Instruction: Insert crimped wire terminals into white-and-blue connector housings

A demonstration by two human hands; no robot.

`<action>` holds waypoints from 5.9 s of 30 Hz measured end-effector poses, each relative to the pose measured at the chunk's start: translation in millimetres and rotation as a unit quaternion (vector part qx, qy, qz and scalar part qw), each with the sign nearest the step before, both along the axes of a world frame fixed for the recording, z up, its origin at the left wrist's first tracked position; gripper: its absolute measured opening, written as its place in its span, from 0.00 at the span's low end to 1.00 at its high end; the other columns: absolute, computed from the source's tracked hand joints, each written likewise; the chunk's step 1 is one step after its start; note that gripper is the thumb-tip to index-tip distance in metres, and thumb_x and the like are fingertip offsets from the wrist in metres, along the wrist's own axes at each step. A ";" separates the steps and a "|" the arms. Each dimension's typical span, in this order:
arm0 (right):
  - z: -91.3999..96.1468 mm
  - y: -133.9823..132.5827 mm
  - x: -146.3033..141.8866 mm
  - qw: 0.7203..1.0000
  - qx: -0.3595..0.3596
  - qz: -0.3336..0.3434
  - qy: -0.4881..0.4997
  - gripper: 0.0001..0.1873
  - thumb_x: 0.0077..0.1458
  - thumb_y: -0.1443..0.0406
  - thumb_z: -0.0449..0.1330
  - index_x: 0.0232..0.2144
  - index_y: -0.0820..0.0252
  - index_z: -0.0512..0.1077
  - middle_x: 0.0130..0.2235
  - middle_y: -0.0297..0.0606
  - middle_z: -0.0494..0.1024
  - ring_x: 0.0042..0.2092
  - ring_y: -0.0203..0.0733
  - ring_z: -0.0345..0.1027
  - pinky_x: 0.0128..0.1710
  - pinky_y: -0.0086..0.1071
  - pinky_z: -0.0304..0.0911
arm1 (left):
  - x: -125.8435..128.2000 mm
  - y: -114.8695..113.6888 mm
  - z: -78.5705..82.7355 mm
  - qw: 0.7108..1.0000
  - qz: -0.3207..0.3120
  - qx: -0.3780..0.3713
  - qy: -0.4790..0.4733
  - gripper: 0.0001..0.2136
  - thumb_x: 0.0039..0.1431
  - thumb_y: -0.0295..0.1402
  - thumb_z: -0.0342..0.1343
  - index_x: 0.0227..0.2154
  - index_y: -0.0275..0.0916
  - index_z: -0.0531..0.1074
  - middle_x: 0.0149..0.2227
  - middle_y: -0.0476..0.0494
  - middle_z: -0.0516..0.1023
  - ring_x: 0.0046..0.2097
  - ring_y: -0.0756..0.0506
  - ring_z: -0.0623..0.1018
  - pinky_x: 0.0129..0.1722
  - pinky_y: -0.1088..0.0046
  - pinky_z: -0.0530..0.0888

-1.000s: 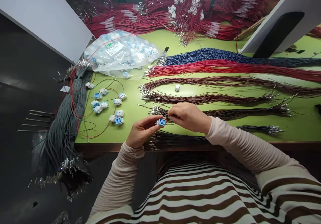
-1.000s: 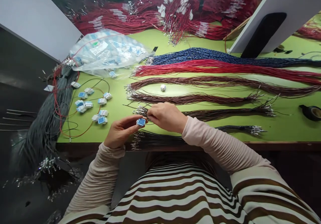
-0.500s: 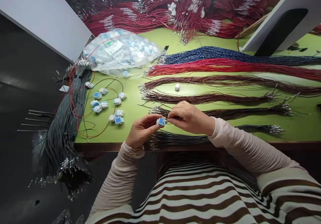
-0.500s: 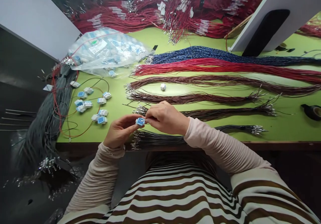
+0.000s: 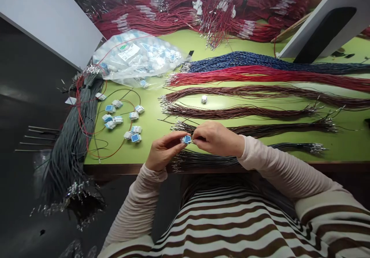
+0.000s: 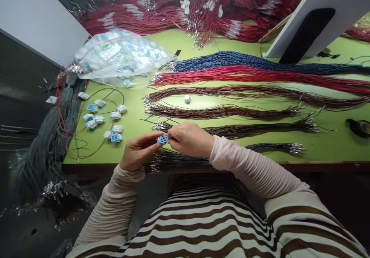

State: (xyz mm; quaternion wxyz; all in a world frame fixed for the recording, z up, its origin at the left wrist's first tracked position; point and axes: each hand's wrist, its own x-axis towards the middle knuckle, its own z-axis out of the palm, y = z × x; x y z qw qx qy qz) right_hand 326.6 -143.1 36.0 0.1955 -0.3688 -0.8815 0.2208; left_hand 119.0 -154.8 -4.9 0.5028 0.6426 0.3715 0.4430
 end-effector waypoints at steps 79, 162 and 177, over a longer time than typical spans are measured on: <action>-62.8 -6.4 84.4 0.982 0.162 -0.096 -0.014 0.12 0.61 0.65 0.52 0.41 0.65 0.73 0.41 0.47 0.75 0.42 0.44 0.64 0.44 0.41 0.63 | 11.2 45.6 40.1 0.969 -0.228 -0.067 0.058 0.13 0.52 0.30 0.62 0.42 0.36 0.77 0.47 0.32 0.78 0.46 0.42 0.79 0.45 0.65 0.78; -69.7 0.4 98.2 0.986 0.098 -0.048 0.126 0.10 0.59 0.68 0.55 0.40 0.64 0.74 0.40 0.44 0.76 0.42 0.41 0.66 0.43 0.37 0.66 | 7.9 63.6 28.5 0.962 -0.207 -0.127 0.127 0.14 0.53 0.33 0.62 0.43 0.33 0.75 0.44 0.35 0.80 0.44 0.44 0.79 0.47 0.66 0.76; -70.8 0.4 98.0 0.987 0.087 -0.050 0.128 0.10 0.59 0.68 0.55 0.40 0.63 0.74 0.40 0.45 0.76 0.42 0.41 0.66 0.43 0.38 0.66 | 7.2 64.0 29.3 0.963 -0.197 -0.134 0.126 0.14 0.53 0.32 0.62 0.43 0.33 0.75 0.43 0.36 0.79 0.44 0.45 0.78 0.48 0.67 0.75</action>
